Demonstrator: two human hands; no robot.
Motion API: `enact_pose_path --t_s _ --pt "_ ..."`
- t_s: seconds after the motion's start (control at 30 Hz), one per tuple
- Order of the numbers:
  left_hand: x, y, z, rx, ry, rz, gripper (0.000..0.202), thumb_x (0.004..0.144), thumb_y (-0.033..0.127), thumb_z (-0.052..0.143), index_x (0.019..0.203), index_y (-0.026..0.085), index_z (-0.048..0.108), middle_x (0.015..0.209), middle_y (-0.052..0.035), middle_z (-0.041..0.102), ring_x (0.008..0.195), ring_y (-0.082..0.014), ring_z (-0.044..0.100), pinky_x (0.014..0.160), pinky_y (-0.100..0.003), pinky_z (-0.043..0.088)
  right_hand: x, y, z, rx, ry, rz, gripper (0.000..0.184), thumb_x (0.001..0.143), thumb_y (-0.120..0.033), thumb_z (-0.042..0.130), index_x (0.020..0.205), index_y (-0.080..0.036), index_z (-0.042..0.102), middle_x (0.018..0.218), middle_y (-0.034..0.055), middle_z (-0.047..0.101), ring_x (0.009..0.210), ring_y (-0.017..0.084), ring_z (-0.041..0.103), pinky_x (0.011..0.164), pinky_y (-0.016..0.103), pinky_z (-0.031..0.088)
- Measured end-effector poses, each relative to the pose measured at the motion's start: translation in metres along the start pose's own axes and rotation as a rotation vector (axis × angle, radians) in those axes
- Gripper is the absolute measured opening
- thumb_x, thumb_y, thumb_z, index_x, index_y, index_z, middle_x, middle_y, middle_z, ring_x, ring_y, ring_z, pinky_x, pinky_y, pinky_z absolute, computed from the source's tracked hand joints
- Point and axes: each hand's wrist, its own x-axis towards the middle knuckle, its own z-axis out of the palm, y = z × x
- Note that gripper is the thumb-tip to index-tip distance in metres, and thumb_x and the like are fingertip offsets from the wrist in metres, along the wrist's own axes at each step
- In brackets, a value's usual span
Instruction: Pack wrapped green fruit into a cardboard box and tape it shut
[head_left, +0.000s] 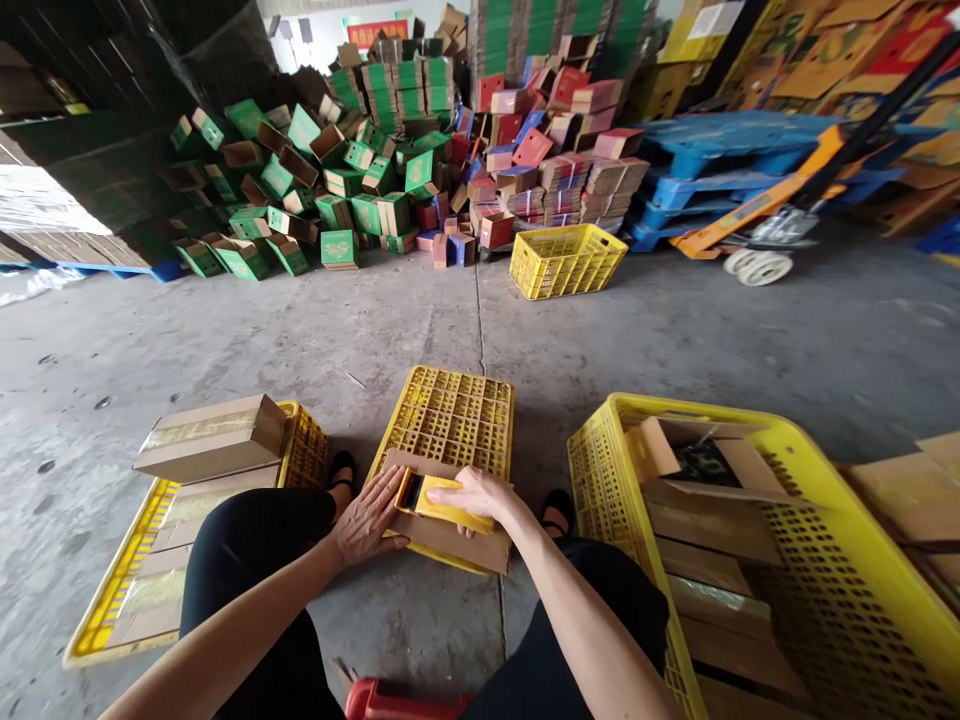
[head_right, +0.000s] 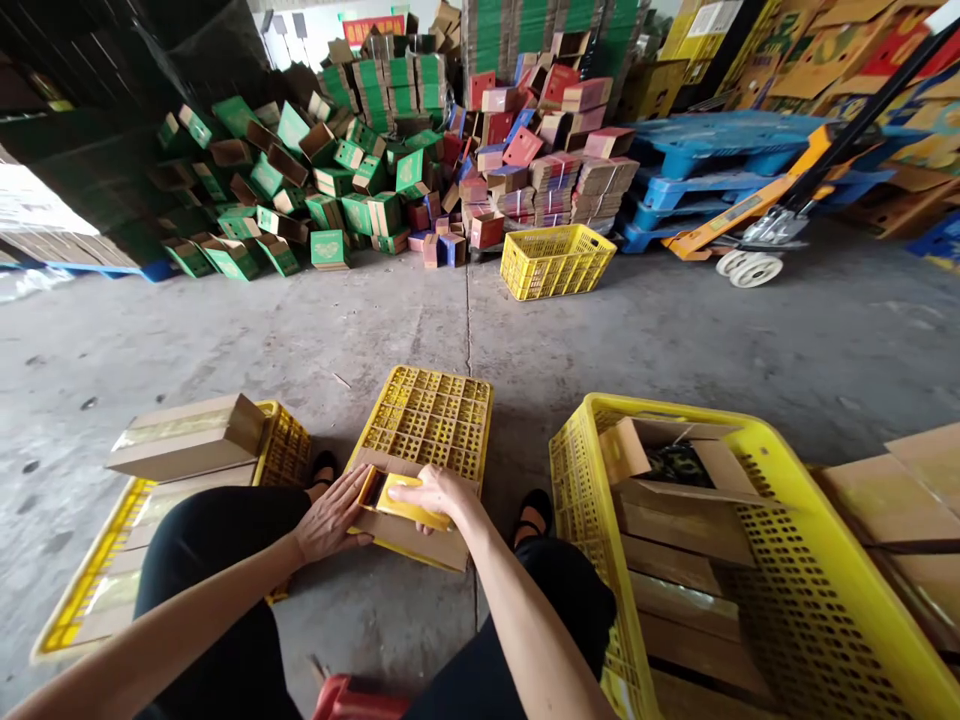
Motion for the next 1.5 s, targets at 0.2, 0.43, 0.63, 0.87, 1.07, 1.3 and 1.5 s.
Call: enact_pose_path --t_s 0.2,0.43,0.63,0.87,1.07,1.3,1.5 --pt "0.001 0.007 0.002 -0.029 -0.002 0.026 0.099 0.105 0.062 0.052 0.174 0.009 0.003 0.175 -0.028 0.023 0.162 -0.0442 0.026 0.124 -0.066 0.039 -0.001 -0.001 0.001 -0.008 0.003 0.015 0.048 0.095 -0.058 0.071 0.069 -0.019 0.063 0.058 0.01 0.071 0.056 0.023 0.073 0.052 0.03 0.061" --pt "-0.002 0.01 0.01 -0.04 0.043 -0.024 0.104 0.103 0.064 0.057 0.173 0.009 0.004 0.174 -0.0284 0.028 0.162 -0.0433 0.027 0.125 -0.066 0.039 -0.001 -0.003 0.001 -0.074 -0.03 0.037 0.051 0.096 -0.06 0.069 0.068 -0.018 0.064 0.056 0.0102 0.066 0.057 0.025 0.072 0.052 0.034 0.061" --pt "-0.001 0.008 0.01 -0.037 0.061 -0.01 0.105 0.103 0.065 0.057 0.174 0.011 0.004 0.174 -0.028 0.028 0.162 -0.0432 0.029 0.124 -0.065 0.041 0.0 0.006 0.0 -0.09 0.0 -0.019 0.045 0.092 -0.052 0.073 0.062 -0.021 0.064 0.058 0.0109 0.069 0.056 0.024 0.071 0.052 0.035 0.061" --pt "0.003 0.008 0.01 -0.05 0.06 -0.006 0.111 0.101 0.073 0.053 0.173 0.008 0.001 0.171 -0.03 0.032 0.16 -0.0429 0.034 0.122 -0.063 0.044 -0.004 0.004 -0.001 -0.1 -0.002 -0.003 0.055 0.093 -0.055 0.069 0.052 -0.02 0.061 0.052 0.0118 0.067 0.051 0.023 0.07 0.052 0.033 0.06" --pt "0.005 0.007 0.006 -0.013 0.075 0.012 0.113 0.1 0.077 0.052 0.173 0.006 0.002 0.171 -0.0302 0.033 0.16 -0.0423 0.033 0.124 -0.06 0.042 -0.012 0.007 -0.004 -0.065 0.005 -0.008 0.053 0.096 -0.058 0.064 0.06 -0.02 0.062 0.053 0.0084 0.067 0.05 0.021 0.069 0.052 0.031 0.06" --pt "0.006 0.006 0.003 0.013 0.013 -0.018 0.108 0.1 0.077 0.05 0.174 0.009 0.01 0.173 -0.0256 0.033 0.159 -0.0412 0.036 0.126 -0.056 0.037 -0.026 0.036 -0.015 0.026 0.001 0.03 0.038 0.093 -0.049 0.071 0.07 -0.019 0.063 0.06 0.0118 0.072 0.051 0.022 0.071 0.049 0.028 0.057" --pt "0.007 0.011 -0.004 0.031 -0.014 -0.03 0.107 0.1 0.077 0.052 0.175 0.012 0.01 0.176 -0.0234 0.027 0.161 -0.0418 0.032 0.127 -0.056 0.034 -0.022 0.04 -0.015 0.037 -0.007 0.002 0.037 0.096 -0.048 0.068 0.075 -0.018 0.063 0.055 0.006 0.069 0.05 0.021 0.07 0.048 0.028 0.058"
